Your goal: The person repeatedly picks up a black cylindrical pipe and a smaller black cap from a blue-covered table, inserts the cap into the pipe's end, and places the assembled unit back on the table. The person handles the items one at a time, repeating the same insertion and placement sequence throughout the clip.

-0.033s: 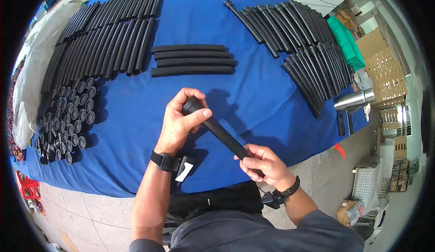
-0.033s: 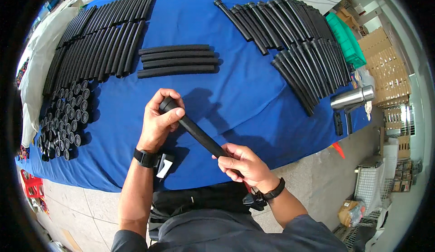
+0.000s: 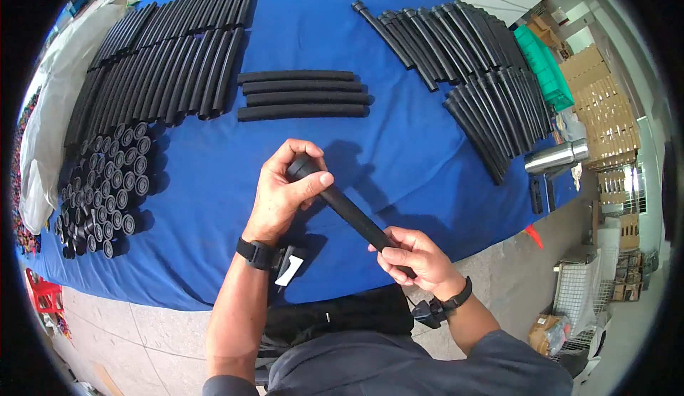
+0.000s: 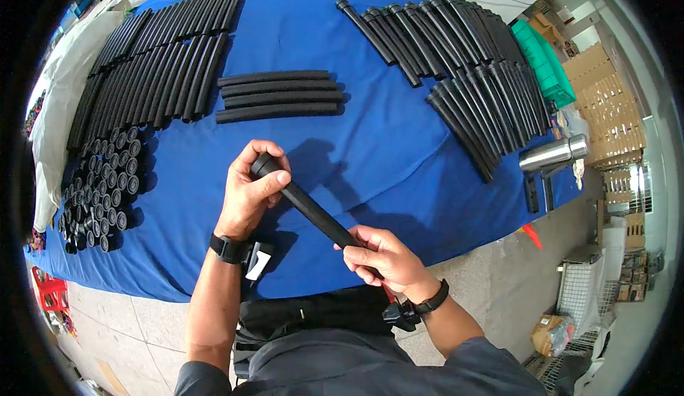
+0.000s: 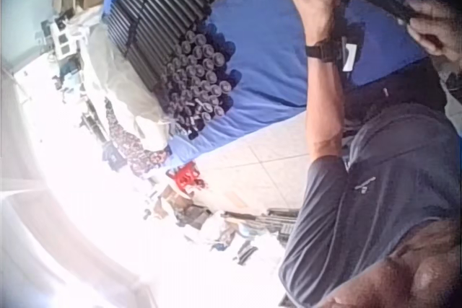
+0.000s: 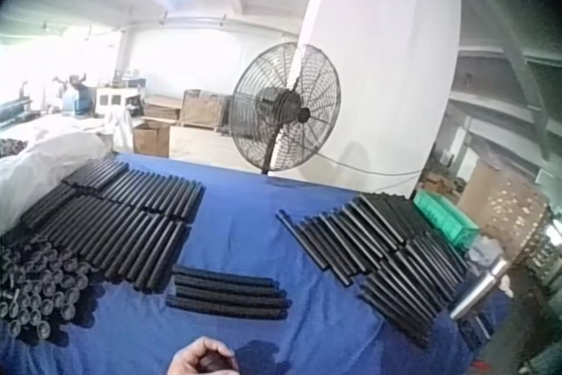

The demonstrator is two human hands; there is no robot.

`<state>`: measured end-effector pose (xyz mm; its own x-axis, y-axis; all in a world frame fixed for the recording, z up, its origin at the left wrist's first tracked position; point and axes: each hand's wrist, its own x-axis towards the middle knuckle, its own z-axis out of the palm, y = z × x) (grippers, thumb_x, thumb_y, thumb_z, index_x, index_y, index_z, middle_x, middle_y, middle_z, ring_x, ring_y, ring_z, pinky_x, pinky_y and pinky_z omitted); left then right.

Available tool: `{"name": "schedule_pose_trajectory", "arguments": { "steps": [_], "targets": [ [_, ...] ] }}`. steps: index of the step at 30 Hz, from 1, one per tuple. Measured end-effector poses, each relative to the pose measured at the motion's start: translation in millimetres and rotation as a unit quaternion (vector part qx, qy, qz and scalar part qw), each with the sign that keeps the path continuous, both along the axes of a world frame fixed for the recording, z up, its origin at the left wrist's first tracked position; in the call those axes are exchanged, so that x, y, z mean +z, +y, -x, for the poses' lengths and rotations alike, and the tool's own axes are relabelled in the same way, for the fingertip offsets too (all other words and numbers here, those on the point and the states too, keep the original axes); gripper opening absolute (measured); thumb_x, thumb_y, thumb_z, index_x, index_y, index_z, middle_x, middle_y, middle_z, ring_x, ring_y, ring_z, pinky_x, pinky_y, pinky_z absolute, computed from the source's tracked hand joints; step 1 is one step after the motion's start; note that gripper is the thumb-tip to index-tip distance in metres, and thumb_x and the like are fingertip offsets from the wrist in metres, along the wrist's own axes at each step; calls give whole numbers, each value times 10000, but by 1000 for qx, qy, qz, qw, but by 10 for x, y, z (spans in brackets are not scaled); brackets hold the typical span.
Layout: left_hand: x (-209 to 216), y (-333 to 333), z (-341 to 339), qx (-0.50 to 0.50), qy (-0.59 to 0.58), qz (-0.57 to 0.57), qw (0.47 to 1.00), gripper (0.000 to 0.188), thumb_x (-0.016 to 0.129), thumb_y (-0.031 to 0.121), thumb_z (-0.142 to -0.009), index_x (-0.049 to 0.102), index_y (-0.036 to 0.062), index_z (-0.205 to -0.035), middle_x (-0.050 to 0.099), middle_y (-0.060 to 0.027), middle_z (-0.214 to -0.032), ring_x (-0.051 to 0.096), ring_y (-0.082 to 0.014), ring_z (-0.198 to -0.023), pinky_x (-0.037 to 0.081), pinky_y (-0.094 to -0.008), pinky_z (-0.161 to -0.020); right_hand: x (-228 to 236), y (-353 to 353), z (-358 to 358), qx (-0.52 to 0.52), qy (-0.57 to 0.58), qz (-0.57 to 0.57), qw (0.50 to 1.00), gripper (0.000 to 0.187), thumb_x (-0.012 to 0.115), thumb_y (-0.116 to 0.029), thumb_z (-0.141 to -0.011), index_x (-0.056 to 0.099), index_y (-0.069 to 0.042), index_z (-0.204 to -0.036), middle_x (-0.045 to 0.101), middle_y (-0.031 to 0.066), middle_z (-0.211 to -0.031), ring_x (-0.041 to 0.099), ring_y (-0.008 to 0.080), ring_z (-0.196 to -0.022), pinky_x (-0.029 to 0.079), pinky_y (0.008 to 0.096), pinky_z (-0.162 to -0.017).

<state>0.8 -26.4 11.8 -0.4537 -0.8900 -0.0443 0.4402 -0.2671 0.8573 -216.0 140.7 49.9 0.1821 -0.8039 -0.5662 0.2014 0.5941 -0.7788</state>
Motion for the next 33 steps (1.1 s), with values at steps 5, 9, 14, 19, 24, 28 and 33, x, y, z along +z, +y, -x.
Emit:
{"name": "schedule_pose_trajectory", "arguments": {
  "steps": [5, 9, 14, 19, 24, 28, 33],
  "targets": [
    [-41, -15, -2, 4, -38, 12, 999, 221, 805, 121, -877, 633, 78, -1009, 611, 18, -759, 473, -34, -534, 346, -198, -463, -137, 14, -85, 40, 369, 268, 889, 319, 730, -244, -970, 593, -10, -1137, 577, -24, -743, 528, 45, -585, 415, 232, -524],
    [-62, -27, -33, 12, -34, 1, 999, 172, 776, 181, -916, 636, 86, -943, 604, 24, -728, 467, -30, -526, 339, -199, -451, 70, -9, -18, 19, 3, -7, 1000, 269, 714, -230, -981, 597, -28, -1115, 621, -6, -791, 526, 36, -550, 398, 211, -494],
    [-68, -30, -15, 20, -62, 8, 998, 169, 756, 204, -936, 632, 94, -906, 612, 22, -718, 465, -24, -518, 336, -194, -441, -180, 0, -157, 23, 403, 348, 846, 278, 657, -298, -1021, 597, -34, -1083, 622, 4, -792, 505, 24, -538, 380, 188, -463],
    [-90, -40, -40, 15, -36, 2, 999, 159, 682, 213, -979, 612, 89, -909, 637, -5, -745, 468, -39, -495, 348, -193, -425, 2, -30, 50, 21, -90, -62, 994, 406, 776, -267, -928, 586, 15, -1149, 655, 101, -826, 655, 165, -701, 523, 328, -637],
    [-71, -40, -13, 45, -70, 9, 996, 163, 676, 211, -983, 608, 92, -895, 648, -13, -747, 470, -41, -489, 344, -193, -424, -159, -31, -150, 30, 378, 287, 880, 345, 733, -284, -965, 600, -7, -1120, 644, 25, -813, 545, 58, -574, 428, 244, -518],
    [-84, -43, -13, 35, -52, 2, 998, 159, 671, 208, -987, 609, 97, -891, 646, -11, -743, 467, -38, -489, 345, -190, -428, 11, -27, -45, 34, 82, 2, 996, 335, 737, -279, -962, 597, -12, -1108, 638, 15, -804, 533, 56, -601, 438, 242, -552],
    [-95, -40, -20, 42, -66, 10, 997, 152, 664, 209, -992, 611, 105, -895, 647, -11, -743, 459, -36, -488, 342, -192, -429, -85, -21, -175, 41, 368, 267, 890, 321, 711, -289, -982, 600, -8, -1089, 632, 16, -781, 527, 64, -597, 425, 243, -543]
  ]
}}
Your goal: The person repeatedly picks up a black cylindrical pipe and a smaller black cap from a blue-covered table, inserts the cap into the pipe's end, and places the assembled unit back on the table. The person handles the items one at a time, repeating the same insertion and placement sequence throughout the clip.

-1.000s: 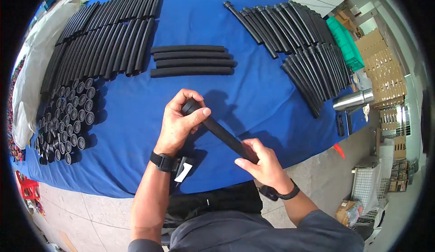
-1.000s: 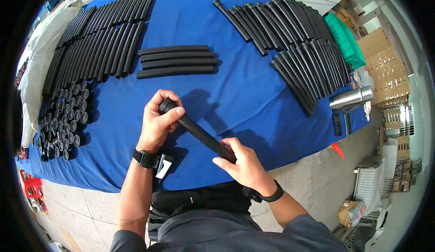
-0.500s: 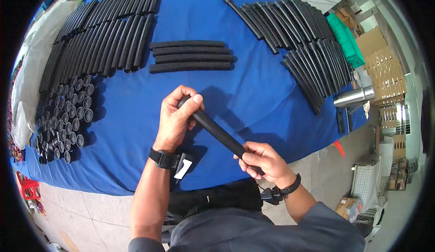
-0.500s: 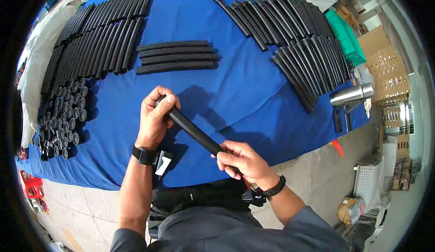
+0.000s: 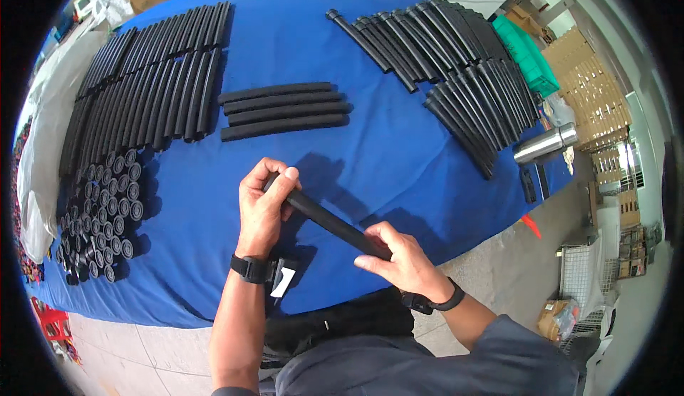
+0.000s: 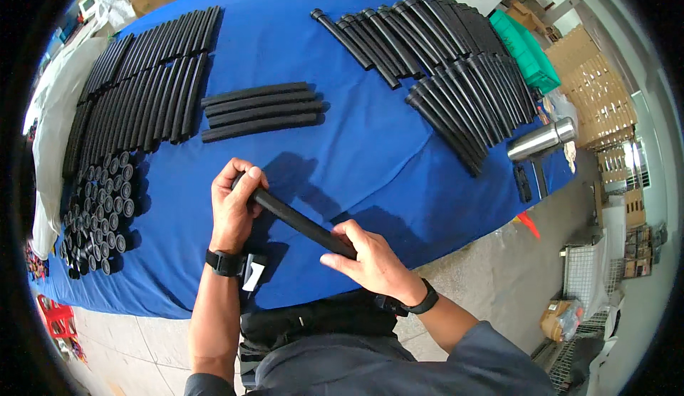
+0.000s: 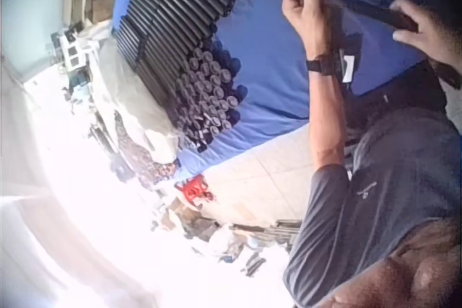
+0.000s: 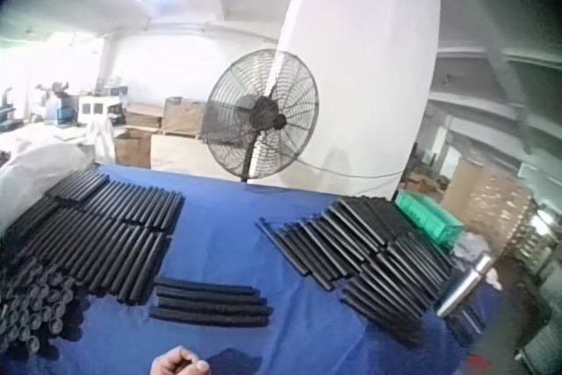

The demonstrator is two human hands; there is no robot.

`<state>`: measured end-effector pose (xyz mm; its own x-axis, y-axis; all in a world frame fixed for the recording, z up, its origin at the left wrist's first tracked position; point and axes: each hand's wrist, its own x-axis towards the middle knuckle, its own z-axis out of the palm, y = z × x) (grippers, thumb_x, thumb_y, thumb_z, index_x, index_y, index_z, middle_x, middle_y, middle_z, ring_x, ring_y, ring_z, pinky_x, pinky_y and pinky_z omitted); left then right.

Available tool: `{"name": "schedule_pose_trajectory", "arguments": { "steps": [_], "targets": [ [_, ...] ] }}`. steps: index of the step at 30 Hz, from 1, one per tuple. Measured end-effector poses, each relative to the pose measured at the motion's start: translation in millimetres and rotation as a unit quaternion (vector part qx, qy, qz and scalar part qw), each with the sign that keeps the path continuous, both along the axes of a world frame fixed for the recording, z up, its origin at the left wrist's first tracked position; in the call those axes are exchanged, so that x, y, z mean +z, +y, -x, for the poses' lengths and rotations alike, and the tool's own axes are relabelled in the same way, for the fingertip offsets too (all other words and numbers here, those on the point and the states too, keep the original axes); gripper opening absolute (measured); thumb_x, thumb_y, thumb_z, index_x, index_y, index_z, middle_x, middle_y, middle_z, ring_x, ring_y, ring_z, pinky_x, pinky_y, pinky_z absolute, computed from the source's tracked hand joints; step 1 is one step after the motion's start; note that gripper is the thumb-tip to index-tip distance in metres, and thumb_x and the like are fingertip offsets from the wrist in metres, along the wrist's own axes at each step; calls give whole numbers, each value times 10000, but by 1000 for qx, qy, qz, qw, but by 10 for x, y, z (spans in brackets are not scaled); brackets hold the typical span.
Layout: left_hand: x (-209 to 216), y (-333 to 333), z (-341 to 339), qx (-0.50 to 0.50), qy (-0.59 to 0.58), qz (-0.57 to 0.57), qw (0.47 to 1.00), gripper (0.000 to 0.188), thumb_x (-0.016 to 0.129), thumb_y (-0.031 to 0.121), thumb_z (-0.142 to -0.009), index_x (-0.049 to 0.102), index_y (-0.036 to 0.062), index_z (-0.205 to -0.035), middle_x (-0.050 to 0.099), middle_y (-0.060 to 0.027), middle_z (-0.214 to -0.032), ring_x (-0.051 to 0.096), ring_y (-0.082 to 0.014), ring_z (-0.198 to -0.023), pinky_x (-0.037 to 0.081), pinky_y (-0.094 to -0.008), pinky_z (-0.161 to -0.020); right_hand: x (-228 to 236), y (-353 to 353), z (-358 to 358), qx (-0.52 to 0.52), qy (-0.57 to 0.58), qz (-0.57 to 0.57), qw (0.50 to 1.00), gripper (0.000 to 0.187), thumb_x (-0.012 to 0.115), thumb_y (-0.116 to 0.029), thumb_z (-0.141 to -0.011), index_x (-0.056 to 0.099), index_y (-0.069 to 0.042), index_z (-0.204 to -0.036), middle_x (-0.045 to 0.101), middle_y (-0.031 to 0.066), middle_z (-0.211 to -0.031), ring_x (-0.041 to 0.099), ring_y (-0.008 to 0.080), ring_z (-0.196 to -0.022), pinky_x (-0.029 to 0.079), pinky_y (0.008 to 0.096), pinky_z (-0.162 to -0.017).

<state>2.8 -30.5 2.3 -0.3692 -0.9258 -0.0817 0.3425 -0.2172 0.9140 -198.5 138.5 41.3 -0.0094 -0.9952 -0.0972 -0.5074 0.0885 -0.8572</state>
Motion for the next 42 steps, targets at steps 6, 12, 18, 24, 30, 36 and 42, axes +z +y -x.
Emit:
{"name": "schedule_pose_trajectory", "arguments": {
  "steps": [6, 12, 18, 24, 30, 36, 42],
  "targets": [
    [5, 7, 25, 8, 23, -3, 1000, 182, 710, 224, -966, 631, 92, -869, 647, 2, -725, 461, -22, -499, 342, -189, -427, 86, -1, 153, -12, -369, -296, 881, 352, 677, -322, -1002, 598, 6, -1103, 651, 29, -808, 554, 87, -602, 432, 256, -540],
    [14, 8, 21, 3, 22, -4, 1000, 185, 707, 226, -969, 632, 88, -871, 655, -6, -731, 458, -25, -491, 337, -189, -425, 96, -9, 68, -7, -165, -186, 969, 320, 683, -301, -999, 585, -6, -1074, 635, 14, -810, 556, 74, -613, 449, 255, -554],
    [9, 10, 19, 8, 16, -2, 1000, 180, 697, 216, -976, 628, 90, -867, 654, -5, -728, 449, -21, -486, 327, -188, -423, 16, -36, 17, 13, -46, -43, 998, 304, 666, -282, -1009, 569, 6, -1018, 665, 45, -835, 585, 76, -628, 458, 263, -561],
    [5, 2, 9, -2, 27, -14, 1000, 185, 698, 222, -979, 629, 90, -869, 652, 3, -725, 442, -17, -490, 317, -189, -422, 61, -46, 202, 0, -336, -320, 886, 386, 743, -288, -959, 534, 7, -1095, 660, 90, -827, 658, 166, -740, 520, 322, -668],
    [3, 1, 13, 5, 8, -2, 1000, 189, 709, 233, -972, 634, 94, -868, 649, 8, -723, 445, -16, -495, 320, -190, -425, 56, -31, 42, -4, -106, -131, 986, 406, 740, -311, -961, 544, 5, -1124, 658, 75, -862, 616, 149, -707, 502, 307, -637],
    [-25, -4, 15, 9, 10, -4, 1000, 185, 714, 228, -969, 637, 94, -867, 649, 8, -723, 453, -18, -497, 336, -188, -427, -53, -22, 98, 26, -124, -89, 988, 385, 742, -308, -960, 554, -3, -1100, 646, 47, -839, 579, 100, -680, 483, 281, -600],
    [4, 2, 2, 4, 15, -5, 1000, 184, 714, 222, -969, 637, 89, -868, 652, 5, -725, 459, -19, -499, 338, -188, -425, 47, -26, 115, -6, -202, -250, 947, 407, 747, -332, -957, 562, 7, -1085, 645, 59, -838, 612, 137, -717, 504, 302, -661]
  ]
}}
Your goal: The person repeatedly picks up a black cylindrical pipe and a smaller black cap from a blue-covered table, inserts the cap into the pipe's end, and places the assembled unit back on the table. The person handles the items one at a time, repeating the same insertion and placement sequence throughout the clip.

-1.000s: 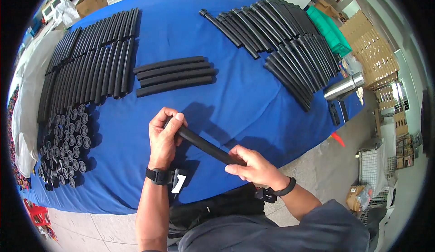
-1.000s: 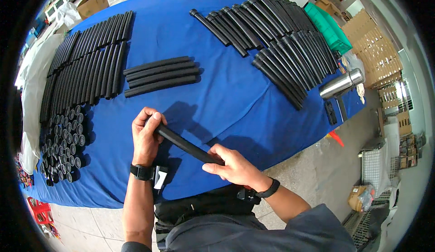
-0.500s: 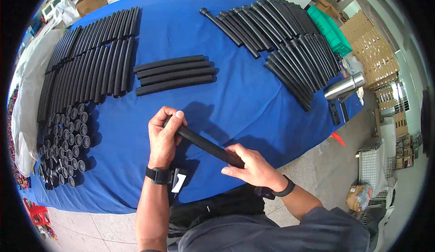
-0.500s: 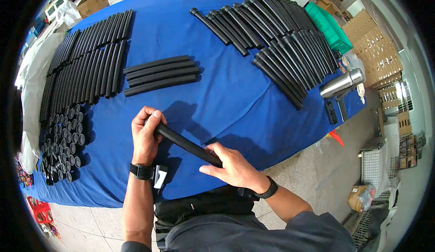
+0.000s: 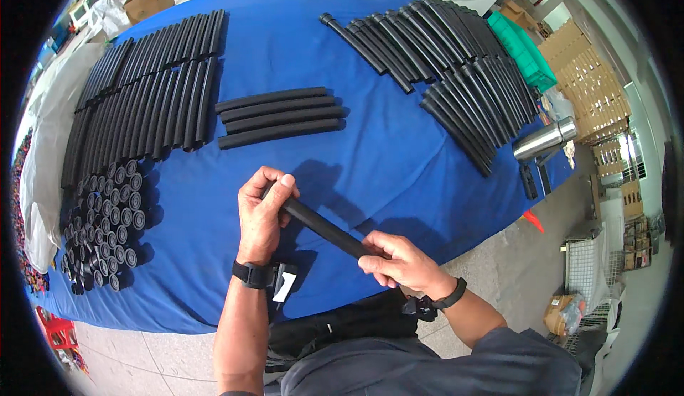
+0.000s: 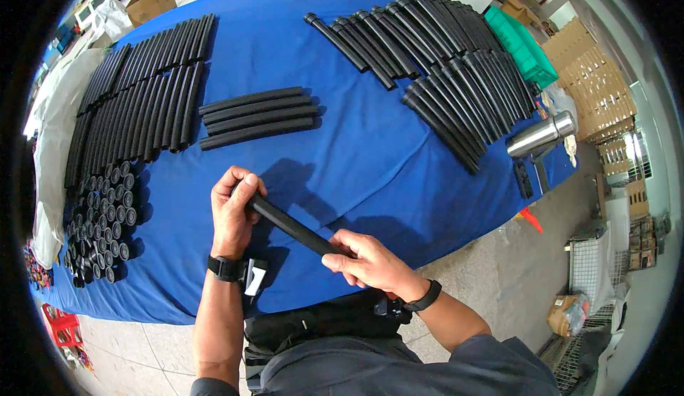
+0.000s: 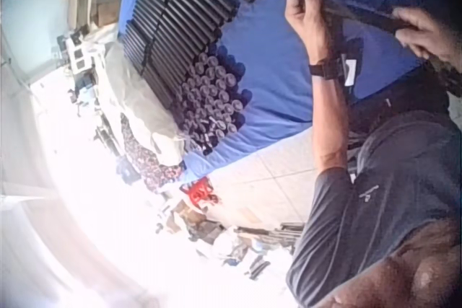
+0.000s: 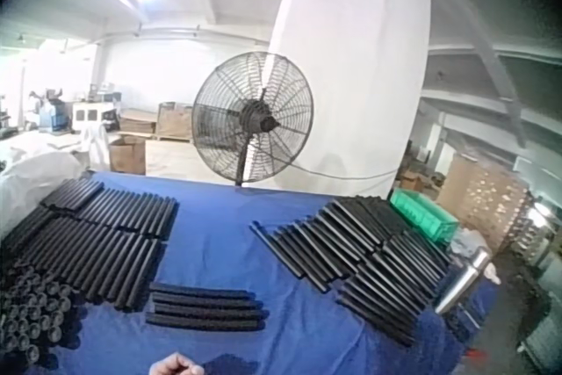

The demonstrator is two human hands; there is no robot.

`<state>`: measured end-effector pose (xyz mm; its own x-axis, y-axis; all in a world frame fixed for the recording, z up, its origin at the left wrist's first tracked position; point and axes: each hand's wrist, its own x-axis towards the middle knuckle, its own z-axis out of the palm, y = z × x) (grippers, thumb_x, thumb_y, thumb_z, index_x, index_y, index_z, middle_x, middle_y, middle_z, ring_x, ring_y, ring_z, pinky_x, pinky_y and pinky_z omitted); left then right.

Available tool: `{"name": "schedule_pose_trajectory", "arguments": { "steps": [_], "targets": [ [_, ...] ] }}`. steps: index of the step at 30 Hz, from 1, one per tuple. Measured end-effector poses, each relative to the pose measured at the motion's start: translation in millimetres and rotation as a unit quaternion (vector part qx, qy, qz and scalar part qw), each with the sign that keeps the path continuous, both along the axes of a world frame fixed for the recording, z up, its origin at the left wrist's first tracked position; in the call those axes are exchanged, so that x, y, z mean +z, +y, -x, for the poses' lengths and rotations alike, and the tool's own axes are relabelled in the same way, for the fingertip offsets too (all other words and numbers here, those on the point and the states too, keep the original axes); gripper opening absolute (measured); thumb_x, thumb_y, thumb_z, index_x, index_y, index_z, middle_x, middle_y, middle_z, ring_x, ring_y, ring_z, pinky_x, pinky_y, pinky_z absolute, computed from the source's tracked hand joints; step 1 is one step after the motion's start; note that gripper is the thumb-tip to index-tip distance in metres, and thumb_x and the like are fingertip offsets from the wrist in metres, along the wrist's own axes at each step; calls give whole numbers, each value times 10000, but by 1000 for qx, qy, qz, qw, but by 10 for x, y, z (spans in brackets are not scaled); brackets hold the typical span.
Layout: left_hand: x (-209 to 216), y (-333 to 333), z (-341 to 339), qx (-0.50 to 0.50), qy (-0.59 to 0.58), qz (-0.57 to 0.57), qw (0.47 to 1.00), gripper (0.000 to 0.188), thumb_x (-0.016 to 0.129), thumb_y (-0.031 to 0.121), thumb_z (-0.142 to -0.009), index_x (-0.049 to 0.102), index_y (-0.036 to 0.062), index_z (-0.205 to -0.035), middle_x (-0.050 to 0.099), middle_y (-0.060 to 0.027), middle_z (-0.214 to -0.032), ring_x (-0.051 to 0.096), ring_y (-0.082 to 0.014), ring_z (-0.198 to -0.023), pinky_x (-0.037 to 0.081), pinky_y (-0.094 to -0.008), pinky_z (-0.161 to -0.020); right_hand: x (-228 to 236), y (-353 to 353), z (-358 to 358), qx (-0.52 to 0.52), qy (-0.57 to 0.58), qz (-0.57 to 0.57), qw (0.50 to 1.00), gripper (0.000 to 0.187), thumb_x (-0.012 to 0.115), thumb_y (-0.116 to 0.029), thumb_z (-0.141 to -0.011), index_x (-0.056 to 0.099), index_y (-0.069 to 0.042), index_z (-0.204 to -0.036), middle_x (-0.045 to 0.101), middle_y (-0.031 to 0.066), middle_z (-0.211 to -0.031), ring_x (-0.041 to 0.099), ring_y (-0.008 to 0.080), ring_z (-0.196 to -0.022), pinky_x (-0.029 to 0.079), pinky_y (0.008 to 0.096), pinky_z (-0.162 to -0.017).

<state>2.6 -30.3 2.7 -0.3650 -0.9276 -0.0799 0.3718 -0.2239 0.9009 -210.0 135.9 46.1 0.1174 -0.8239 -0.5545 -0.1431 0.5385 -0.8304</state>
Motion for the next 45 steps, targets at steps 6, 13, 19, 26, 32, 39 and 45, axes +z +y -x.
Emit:
{"name": "schedule_pose_trajectory", "arguments": {
  "steps": [6, 13, 19, 26, 32, 39, 45],
  "targets": [
    [-17, -1, 8, 2, 2, 3, 1000, 181, 714, 218, -969, 637, 86, -870, 651, 6, -723, 459, -19, -497, 335, -188, -424, -98, 16, -89, 1, 125, 233, 965, 411, 765, -325, -944, 574, 9, -1089, 657, 51, -833, 594, 121, -735, 504, 306, -668],
    [-23, -5, 2, -7, -8, 8, 1000, 163, 668, 221, -988, 624, 98, -889, 665, -14, -759, 463, -34, -484, 349, -187, -424, 32, -9, -39, -5, 76, 76, 994, 442, 715, -387, -971, 588, 10, -1118, 627, 61, -768, 566, 132, -686, 483, 312, -636],
    [-10, 6, 7, -5, -29, 11, 1000, 183, 675, 222, -988, 626, 96, -865, 650, -9, -723, 453, -36, -473, 339, -197, -421, -64, -1, -22, 24, 155, 172, 973, 435, 743, -345, -955, 568, 13, -1128, 639, 67, -786, 590, 130, -703, 492, 310, -648],
    [26, 32, 3, 3, -57, 31, 998, 234, 663, 242, -999, 624, 90, -826, 620, 10, -696, 456, -35, -503, 338, -202, -436, 3, -10, -76, 31, 241, 232, 942, 418, 799, -279, -905, 559, 0, -1103, 672, 101, -833, 652, 199, -740, 525, 344, -680],
    [46, 27, 32, 13, -76, 30, 997, 222, 651, 256, -1012, 616, 101, -857, 624, 17, -746, 467, -40, -529, 362, -208, -455, 2, -39, -118, 55, 414, 358, 835, 339, 755, -221, -901, 569, -16, -1097, 636, 153, -922, 657, 364, -797, 532, 449, -680],
    [63, 55, 63, -23, 61, 14, 998, 259, 627, 285, -1017, 627, 62, -1147, 664, -54, -860, 544, -83, -590, 439, -229, -506, 83, -121, 168, 21, 411, 385, 826, 315, 722, -155, -902, 571, -25, -1147, 613, 160, -975, 630, 376, -891, 519, 461, -776],
    [-3, 37, 43, -53, 11, 34, 998, 365, 625, 322, -1022, 614, 20, -1227, 709, -107, -923, 565, -90, -587, 442, -239, -504, 431, -275, 1260, -113, 463, 394, 786, 287, 686, -213, -945, 619, 12, -1110, 642, 202, -1010, 630, 378, -968, 499, 441, -829]
  ]
}}
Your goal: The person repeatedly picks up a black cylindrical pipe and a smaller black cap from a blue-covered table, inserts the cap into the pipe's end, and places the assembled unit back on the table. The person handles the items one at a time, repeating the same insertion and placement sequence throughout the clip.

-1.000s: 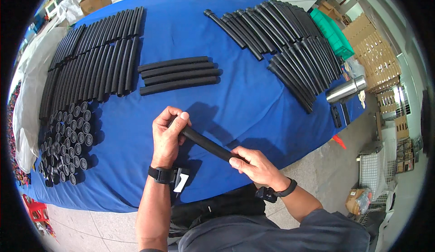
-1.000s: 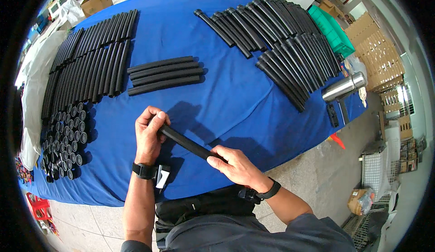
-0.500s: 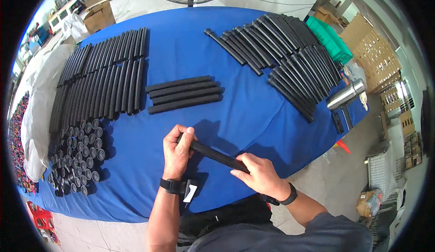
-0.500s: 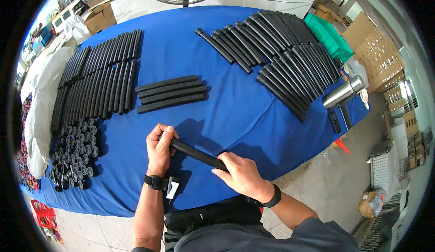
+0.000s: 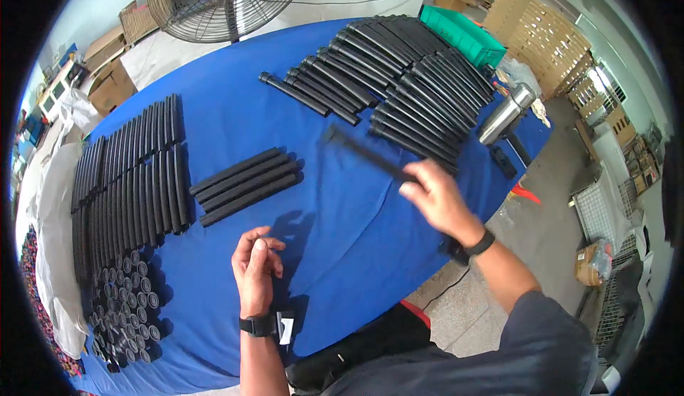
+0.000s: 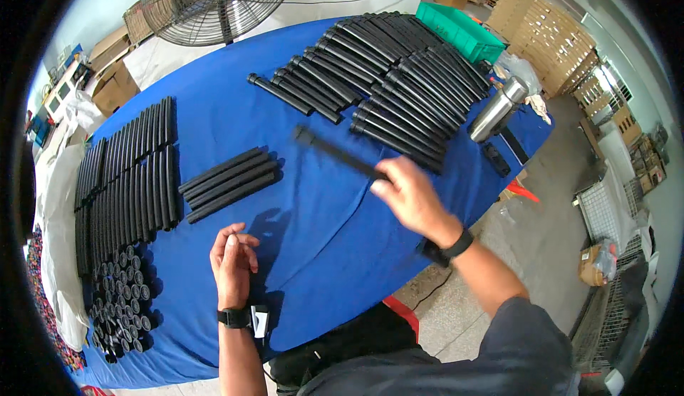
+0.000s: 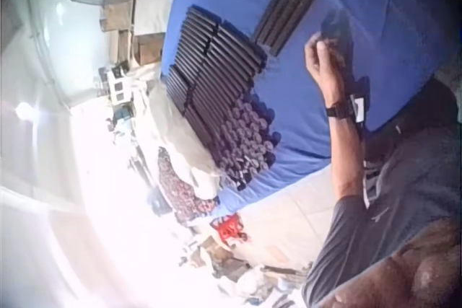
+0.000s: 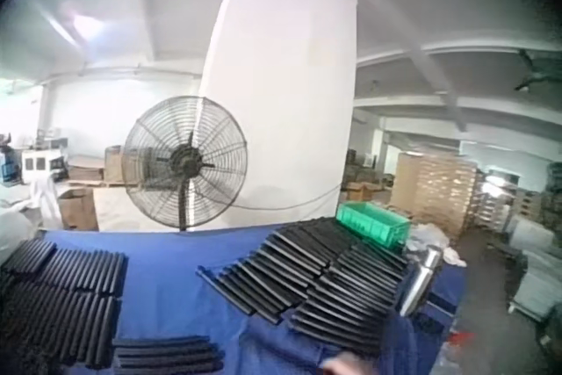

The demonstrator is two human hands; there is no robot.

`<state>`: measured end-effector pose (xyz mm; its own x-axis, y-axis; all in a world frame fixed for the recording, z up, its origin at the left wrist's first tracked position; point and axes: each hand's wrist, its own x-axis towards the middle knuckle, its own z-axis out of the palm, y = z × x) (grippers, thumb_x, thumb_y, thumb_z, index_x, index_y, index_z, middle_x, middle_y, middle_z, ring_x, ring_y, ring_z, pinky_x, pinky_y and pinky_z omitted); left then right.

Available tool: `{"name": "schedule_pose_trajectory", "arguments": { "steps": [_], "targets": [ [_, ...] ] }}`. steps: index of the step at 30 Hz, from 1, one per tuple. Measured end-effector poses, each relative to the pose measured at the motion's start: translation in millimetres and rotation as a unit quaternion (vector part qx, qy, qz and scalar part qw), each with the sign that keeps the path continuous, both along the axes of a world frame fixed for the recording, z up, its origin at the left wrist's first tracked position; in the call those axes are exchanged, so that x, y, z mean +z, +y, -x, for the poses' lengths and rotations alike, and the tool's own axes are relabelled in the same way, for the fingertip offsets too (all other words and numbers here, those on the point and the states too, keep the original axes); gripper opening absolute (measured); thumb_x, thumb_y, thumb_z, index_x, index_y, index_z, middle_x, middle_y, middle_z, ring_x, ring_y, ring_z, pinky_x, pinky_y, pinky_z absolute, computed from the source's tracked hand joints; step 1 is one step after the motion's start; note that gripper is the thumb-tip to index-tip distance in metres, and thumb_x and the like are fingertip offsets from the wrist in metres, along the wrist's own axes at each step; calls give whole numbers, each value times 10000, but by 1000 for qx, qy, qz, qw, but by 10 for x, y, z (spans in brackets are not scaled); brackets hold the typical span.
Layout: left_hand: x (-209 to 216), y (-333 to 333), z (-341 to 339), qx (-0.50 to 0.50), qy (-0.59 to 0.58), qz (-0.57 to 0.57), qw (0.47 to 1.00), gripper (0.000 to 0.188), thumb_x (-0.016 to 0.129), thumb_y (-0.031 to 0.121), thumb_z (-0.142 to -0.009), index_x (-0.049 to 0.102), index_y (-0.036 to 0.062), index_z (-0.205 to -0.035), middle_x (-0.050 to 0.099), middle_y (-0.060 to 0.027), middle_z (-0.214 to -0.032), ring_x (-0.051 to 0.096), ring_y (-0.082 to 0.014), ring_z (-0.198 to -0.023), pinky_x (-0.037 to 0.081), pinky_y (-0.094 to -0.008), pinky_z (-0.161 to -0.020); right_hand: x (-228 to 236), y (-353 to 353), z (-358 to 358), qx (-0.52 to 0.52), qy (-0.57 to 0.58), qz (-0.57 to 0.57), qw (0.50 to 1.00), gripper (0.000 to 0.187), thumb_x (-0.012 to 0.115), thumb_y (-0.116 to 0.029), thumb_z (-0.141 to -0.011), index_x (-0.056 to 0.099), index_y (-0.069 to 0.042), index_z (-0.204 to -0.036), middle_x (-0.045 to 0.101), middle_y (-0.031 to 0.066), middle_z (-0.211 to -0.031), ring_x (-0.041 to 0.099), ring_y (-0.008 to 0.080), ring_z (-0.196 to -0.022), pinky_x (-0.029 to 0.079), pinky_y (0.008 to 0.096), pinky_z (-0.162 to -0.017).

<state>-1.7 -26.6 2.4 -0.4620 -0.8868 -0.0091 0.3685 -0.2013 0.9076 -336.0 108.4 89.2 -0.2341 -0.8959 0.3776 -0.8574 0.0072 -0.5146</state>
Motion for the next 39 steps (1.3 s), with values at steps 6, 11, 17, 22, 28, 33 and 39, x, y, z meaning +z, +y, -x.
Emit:
{"name": "schedule_pose_trajectory", "arguments": {
  "steps": [6, 11, 17, 22, 28, 33, 39],
  "targets": [
    [-24, -10, 42, -19, -31, 13, 999, 338, 619, 324, -1026, 646, 9, -1145, 711, -103, -911, 564, -102, -568, 433, -236, -485, -199, -221, 1858, -152, 152, 16, 976, 303, 708, -175, -911, 647, 20, -1135, 648, 222, -1013, 624, 412, -990, 493, 469, -901],
    [-66, -30, 91, -12, -29, -1, 1000, 337, 686, 312, -987, 666, -3, -1106, 712, -116, -881, 549, -106, -548, 434, -245, -489, -555, -306, 2610, -214, 182, -32, 959, 310, 734, -183, -893, 659, 3, -1128, 657, 221, -1016, 635, 413, -996, 506, 498, -880],
    [-55, -25, 55, 4, -54, 5, 998, 323, 684, 306, -988, 673, -1, -1088, 718, -116, -880, 560, -103, -554, 439, -245, -486, -791, -409, 2581, -229, 199, -26, 952, 305, 744, -166, -880, 642, -14, -1124, 643, 216, -1011, 625, 419, -991, 503, 501, -869],
    [-145, -35, 32, 1, -59, 20, 998, 305, 657, 298, -1005, 669, 4, -1086, 712, -115, -879, 555, -103, -546, 429, -237, -471, -766, -429, 2555, -195, 207, 21, 959, 297, 740, -127, -869, 582, -37, -1104, 637, 204, -973, 608, 431, -954, 496, 512, -824],
    [-60, -22, 72, 1, -68, 15, 998, 300, 673, 291, -993, 676, 4, -1081, 715, -119, -872, 549, -105, -542, 428, -239, -480, -743, -402, 2496, -204, 194, 26, 959, 271, 746, -114, -863, 596, -46, -1077, 622, 188, -965, 597, 411, -951, 481, 502, -854],
    [-97, -27, 62, 1, -59, 7, 998, 300, 686, 280, -982, 679, -3, -1080, 714, -121, -867, 548, -106, -545, 435, -249, -484, -771, -479, 2436, -245, 258, 1, 935, 288, 757, -143, -853, 592, -61, -1074, 618, 173, -992, 595, 401, -975, 482, 502, -854],
    [-44, -17, 58, -8, -67, 13, 998, 286, 659, 286, -1003, 668, 9, -1071, 716, -111, -883, 564, -108, -563, 437, -240, -487, -523, -450, 2361, -243, 295, -80, 921, 364, 800, -169, -814, 576, -55, -1076, 621, 173, -1073, 601, 389, -1044, 502, 507, -880]
  ]
}}
